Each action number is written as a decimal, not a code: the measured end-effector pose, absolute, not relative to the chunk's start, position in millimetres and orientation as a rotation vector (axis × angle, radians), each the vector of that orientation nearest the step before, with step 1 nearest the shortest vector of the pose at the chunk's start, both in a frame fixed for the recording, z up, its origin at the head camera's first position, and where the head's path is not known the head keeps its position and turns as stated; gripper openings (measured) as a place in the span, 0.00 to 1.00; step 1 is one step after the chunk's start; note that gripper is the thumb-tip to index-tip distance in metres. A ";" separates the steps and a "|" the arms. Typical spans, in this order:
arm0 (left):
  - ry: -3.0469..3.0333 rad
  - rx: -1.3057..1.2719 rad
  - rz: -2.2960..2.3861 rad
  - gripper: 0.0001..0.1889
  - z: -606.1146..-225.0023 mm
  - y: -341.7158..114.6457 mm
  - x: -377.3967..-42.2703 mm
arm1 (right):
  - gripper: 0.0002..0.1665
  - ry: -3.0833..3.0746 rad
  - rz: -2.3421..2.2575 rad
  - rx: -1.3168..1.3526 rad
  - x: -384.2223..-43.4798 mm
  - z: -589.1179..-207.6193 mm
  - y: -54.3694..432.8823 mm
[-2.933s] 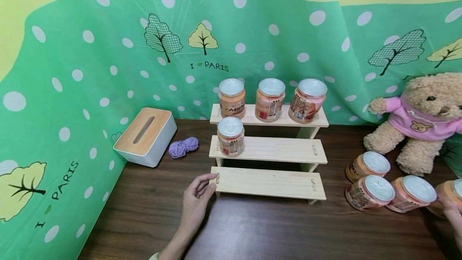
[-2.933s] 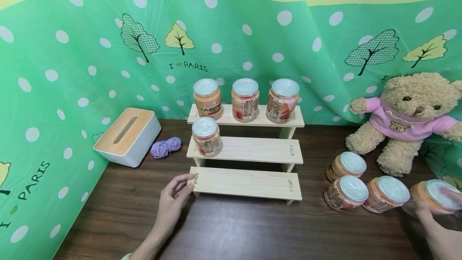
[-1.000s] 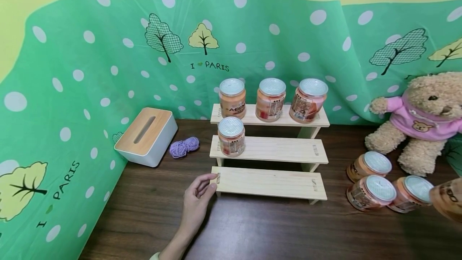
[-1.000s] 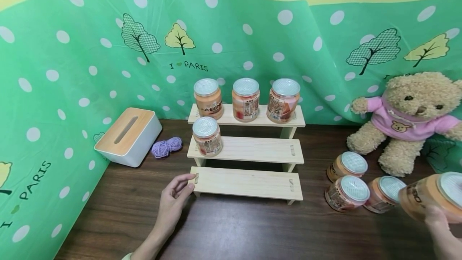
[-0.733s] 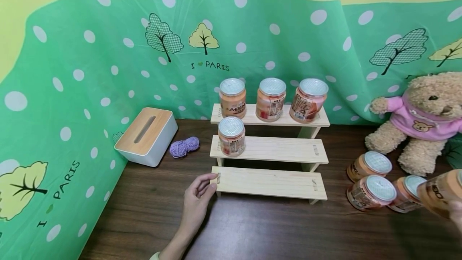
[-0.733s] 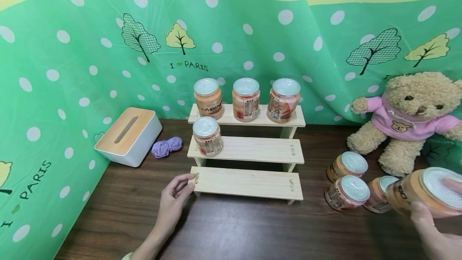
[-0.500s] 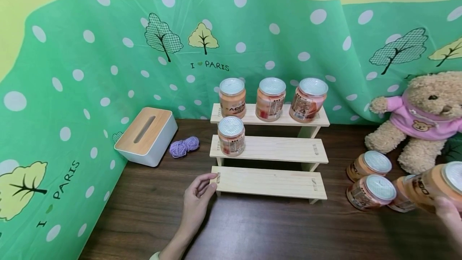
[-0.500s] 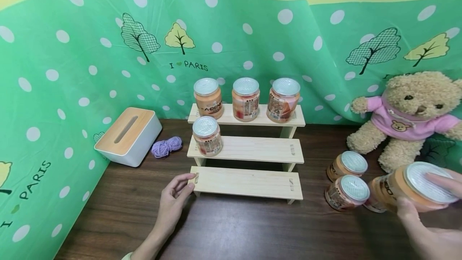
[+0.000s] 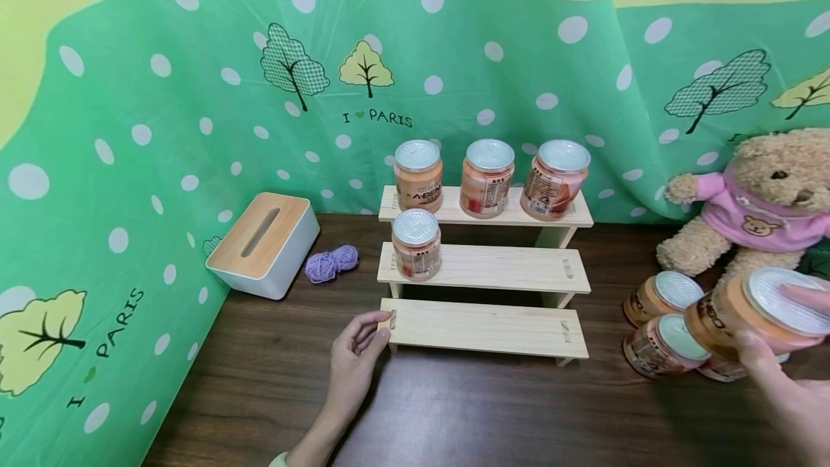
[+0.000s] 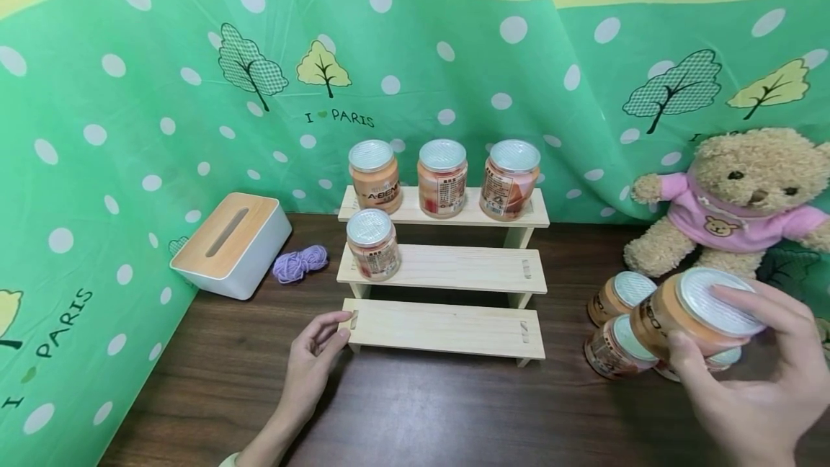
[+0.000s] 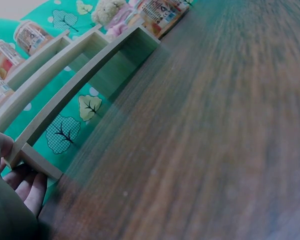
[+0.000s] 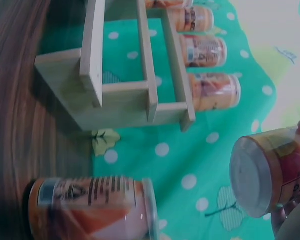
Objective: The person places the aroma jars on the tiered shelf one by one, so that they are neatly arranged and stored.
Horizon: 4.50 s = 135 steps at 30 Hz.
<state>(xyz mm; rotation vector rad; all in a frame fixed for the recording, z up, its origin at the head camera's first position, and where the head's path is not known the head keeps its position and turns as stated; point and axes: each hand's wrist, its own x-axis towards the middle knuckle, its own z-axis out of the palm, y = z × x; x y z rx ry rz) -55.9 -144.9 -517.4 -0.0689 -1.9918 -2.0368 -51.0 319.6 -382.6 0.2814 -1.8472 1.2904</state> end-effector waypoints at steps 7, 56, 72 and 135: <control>-1.979 -0.108 -2.014 0.12 -527.5 -147.5 -58.6 | 0.31 -1.868 1.222 0.348 -56.5 -369.7 299.9; -2.064 0.166 -2.113 0.13 -503.9 -140.4 -54.5 | 0.31 -1.857 1.500 0.690 -89.5 -392.8 207.2; -2.067 0.156 -2.107 0.13 -504.4 -140.6 -54.9 | 0.35 -1.930 1.461 0.688 -100.4 -400.2 189.2; -1.983 -0.094 -2.033 0.12 -527.3 -148.1 -57.7 | 0.39 -1.995 1.389 0.567 -141.8 -408.1 117.8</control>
